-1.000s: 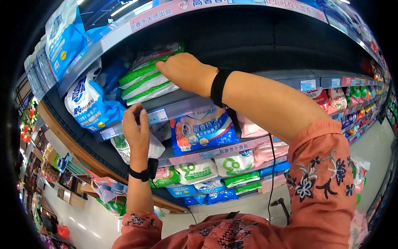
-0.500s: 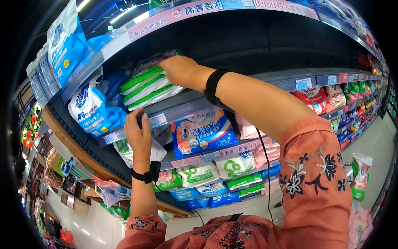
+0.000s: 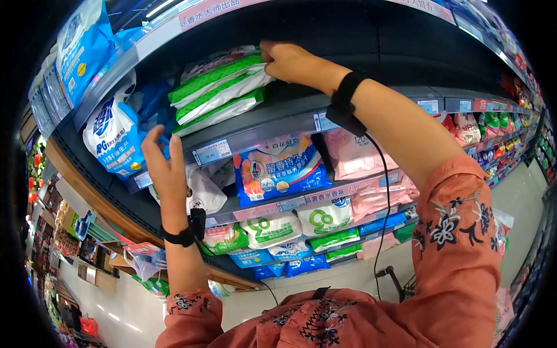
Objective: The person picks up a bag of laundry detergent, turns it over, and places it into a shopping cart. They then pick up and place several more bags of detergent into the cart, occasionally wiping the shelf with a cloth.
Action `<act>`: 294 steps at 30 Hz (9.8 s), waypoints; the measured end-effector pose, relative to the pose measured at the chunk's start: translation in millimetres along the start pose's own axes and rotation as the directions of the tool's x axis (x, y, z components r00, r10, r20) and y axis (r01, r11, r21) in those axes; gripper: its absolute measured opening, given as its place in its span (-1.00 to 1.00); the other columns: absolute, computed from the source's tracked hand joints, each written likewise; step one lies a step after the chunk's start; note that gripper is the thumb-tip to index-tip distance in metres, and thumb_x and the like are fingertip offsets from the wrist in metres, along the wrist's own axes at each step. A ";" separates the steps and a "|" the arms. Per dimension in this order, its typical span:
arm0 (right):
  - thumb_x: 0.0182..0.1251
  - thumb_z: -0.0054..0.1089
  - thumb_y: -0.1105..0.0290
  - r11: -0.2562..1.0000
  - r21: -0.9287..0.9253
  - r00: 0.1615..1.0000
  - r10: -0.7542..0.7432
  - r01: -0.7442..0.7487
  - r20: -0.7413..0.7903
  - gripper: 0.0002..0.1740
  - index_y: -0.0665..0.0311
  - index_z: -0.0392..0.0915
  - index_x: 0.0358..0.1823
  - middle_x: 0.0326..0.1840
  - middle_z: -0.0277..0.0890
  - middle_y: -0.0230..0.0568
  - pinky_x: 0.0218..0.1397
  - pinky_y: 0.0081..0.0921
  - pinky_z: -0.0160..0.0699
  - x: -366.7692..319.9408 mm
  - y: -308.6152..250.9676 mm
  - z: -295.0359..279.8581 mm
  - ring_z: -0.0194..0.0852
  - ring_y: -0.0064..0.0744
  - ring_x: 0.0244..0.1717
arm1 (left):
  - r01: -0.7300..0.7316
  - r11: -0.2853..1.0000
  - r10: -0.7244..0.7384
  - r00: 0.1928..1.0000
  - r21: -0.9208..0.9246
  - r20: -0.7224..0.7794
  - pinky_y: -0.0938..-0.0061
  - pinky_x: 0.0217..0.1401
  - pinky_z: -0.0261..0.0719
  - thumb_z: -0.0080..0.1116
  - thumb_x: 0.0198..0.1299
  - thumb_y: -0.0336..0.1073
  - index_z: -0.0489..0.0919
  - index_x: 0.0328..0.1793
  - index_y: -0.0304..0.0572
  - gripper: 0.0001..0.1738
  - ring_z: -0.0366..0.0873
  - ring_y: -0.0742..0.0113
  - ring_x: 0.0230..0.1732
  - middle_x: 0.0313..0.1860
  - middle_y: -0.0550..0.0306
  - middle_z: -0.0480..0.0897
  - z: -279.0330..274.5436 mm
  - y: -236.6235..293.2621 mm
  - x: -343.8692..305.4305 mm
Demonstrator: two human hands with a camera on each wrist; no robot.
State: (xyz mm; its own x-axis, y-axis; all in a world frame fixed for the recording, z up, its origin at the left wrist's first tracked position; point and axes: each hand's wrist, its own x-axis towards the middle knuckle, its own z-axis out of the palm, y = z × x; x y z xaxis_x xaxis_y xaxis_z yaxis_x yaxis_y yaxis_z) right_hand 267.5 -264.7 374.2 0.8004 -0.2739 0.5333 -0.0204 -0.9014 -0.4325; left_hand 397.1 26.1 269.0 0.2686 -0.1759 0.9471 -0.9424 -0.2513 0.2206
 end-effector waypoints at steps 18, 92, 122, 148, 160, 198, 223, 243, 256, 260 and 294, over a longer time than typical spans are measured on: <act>0.55 -0.03 -0.02 0.608 0.690 0.919 0.290 -0.393 0.269 -0.46 0.33 0.52 0.18 -0.11 0.65 -0.07 -0.28 -0.37 0.82 17.0 6.1 20.4 0.68 -0.31 -0.33 | 0.481 0.832 -0.389 0.861 -0.277 0.327 0.30 0.30 0.47 0.06 0.35 0.39 0.28 0.52 -0.53 0.04 0.49 -0.01 0.29 0.29 -0.37 0.50 35.6 -7.9 67.2; 0.32 0.18 0.30 0.631 0.609 -0.276 0.551 -0.481 -0.788 -0.37 0.49 0.34 0.36 0.19 0.59 0.02 0.26 -0.38 0.51 -831.7 149.9 -191.6 0.58 -0.26 0.17 | 0.997 -0.075 0.861 0.083 -0.035 0.502 0.34 0.36 0.52 0.08 0.31 -0.36 0.28 0.55 -0.34 -0.33 0.54 0.16 0.29 0.36 -0.07 0.49 352.4 744.5 -335.0; 0.26 0.35 0.17 0.105 0.433 -0.265 0.656 -0.895 -0.707 -0.22 0.58 0.30 0.34 0.18 0.56 0.35 0.28 -0.19 0.52 -874.0 181.7 -167.9 0.57 0.20 0.22 | 0.769 0.328 0.716 0.178 -0.550 0.675 0.28 0.47 0.36 0.21 0.38 -0.15 0.31 0.54 -0.38 -0.29 0.42 0.07 0.44 0.40 -0.24 0.48 350.7 662.9 -427.7; 0.30 0.30 -0.15 -0.122 0.138 -0.178 0.826 -0.983 -0.535 -0.20 0.65 0.59 0.04 -0.07 0.69 0.35 0.00 -0.23 0.62 -875.4 190.8 -167.7 0.71 0.12 -0.07 | 0.751 0.639 0.301 -0.042 -0.168 0.953 0.38 0.29 0.48 0.14 0.42 -0.04 0.35 0.52 -0.35 -0.31 0.53 0.20 0.27 0.35 -0.07 0.54 235.9 341.0 -368.3; 0.43 0.05 0.35 -0.037 -0.759 0.517 0.710 -0.650 -0.478 -0.54 0.26 0.47 0.32 -0.21 0.59 0.21 -0.21 -0.05 0.53 -962.2 221.7 -152.0 0.58 0.12 -0.23 | 0.754 0.531 0.078 0.412 -0.388 0.908 0.35 0.36 0.46 0.15 0.46 -0.20 0.42 0.44 -0.31 -0.48 0.55 0.27 0.22 0.23 -0.02 0.61 169.9 233.9 -211.3; 0.57 0.07 -0.06 0.322 0.924 0.966 0.217 -0.206 0.140 -0.19 0.61 0.20 0.42 0.20 0.54 0.30 0.05 -0.15 0.76 -233.4 -37.7 -49.6 0.68 0.10 0.12 | -0.698 0.708 0.672 0.713 0.107 0.200 0.20 -0.14 0.57 0.19 0.31 -0.32 0.55 -0.12 -0.10 -0.91 0.58 -0.02 -0.18 -0.26 0.06 0.58 25.1 107.8 154.0; 0.31 0.09 0.42 -0.119 0.990 0.980 0.192 0.070 -0.047 -0.48 0.48 0.40 0.28 0.09 0.61 -0.07 0.21 -0.34 0.65 -175.0 -55.3 18.6 0.68 -0.30 0.06 | 0.477 0.840 -0.422 0.874 -0.258 0.239 0.32 0.35 0.40 0.01 0.54 -0.12 0.44 0.41 -0.35 -0.50 0.48 0.13 0.31 0.29 -0.09 0.53 -78.7 58.9 -32.8; 0.28 0.19 0.45 0.184 0.935 0.541 0.774 0.304 -0.328 -0.41 0.37 0.34 0.36 0.07 0.58 -0.18 0.12 -0.39 0.68 -518.5 25.6 -94.5 0.65 -0.40 -0.04 | 0.961 -0.027 0.114 0.277 -0.276 0.954 0.16 0.33 0.46 0.21 0.43 -0.13 0.26 0.60 -0.22 -0.29 0.48 0.16 0.33 0.37 0.00 0.50 89.6 296.3 -162.9; 0.27 0.12 0.40 0.514 0.856 -0.177 0.839 -0.052 -0.514 -0.57 0.46 0.49 0.13 -0.09 0.63 -0.21 -0.04 -0.51 0.66 -769.8 64.1 -172.3 0.64 -0.47 -0.17 | 0.996 0.066 0.790 -0.017 -0.058 0.613 0.29 0.13 0.61 0.19 0.44 -0.16 0.42 0.43 -0.16 -0.49 0.62 0.32 0.13 0.20 0.15 0.62 236.4 576.3 -285.4; 0.27 0.11 0.39 0.473 0.807 -0.302 0.759 -0.353 -0.577 -0.57 0.51 0.51 0.11 -0.07 0.64 -0.18 -0.03 -0.52 0.57 -812.0 78.6 -180.3 0.61 -0.44 -0.16 | 0.984 0.166 0.816 -0.099 -0.066 0.570 0.29 0.13 0.61 0.21 0.43 -0.16 0.41 0.46 -0.14 -0.46 0.62 0.31 0.13 0.21 0.15 0.62 269.2 636.0 -312.3; 0.52 0.07 0.49 0.744 0.492 0.577 0.665 -0.453 -0.474 -0.76 0.45 0.52 0.11 0.02 0.61 -0.19 0.19 -0.48 0.49 -553.9 85.3 -126.0 0.54 -0.46 0.09 | 0.669 0.496 0.011 0.632 -0.553 0.775 0.51 0.11 0.54 0.13 0.49 -0.29 0.45 0.38 -0.28 -0.59 0.59 0.43 0.04 0.08 0.10 0.62 139.8 318.9 -153.6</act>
State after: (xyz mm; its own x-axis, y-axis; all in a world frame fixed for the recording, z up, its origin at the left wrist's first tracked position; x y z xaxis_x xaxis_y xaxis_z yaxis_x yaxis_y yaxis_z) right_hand -253.1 -232.1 133.5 0.1644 -0.9163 0.3652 -0.0827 -0.3817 -0.9206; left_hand 83.2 -160.1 161.2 0.3134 -0.8514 0.4206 -0.3978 0.2844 0.8723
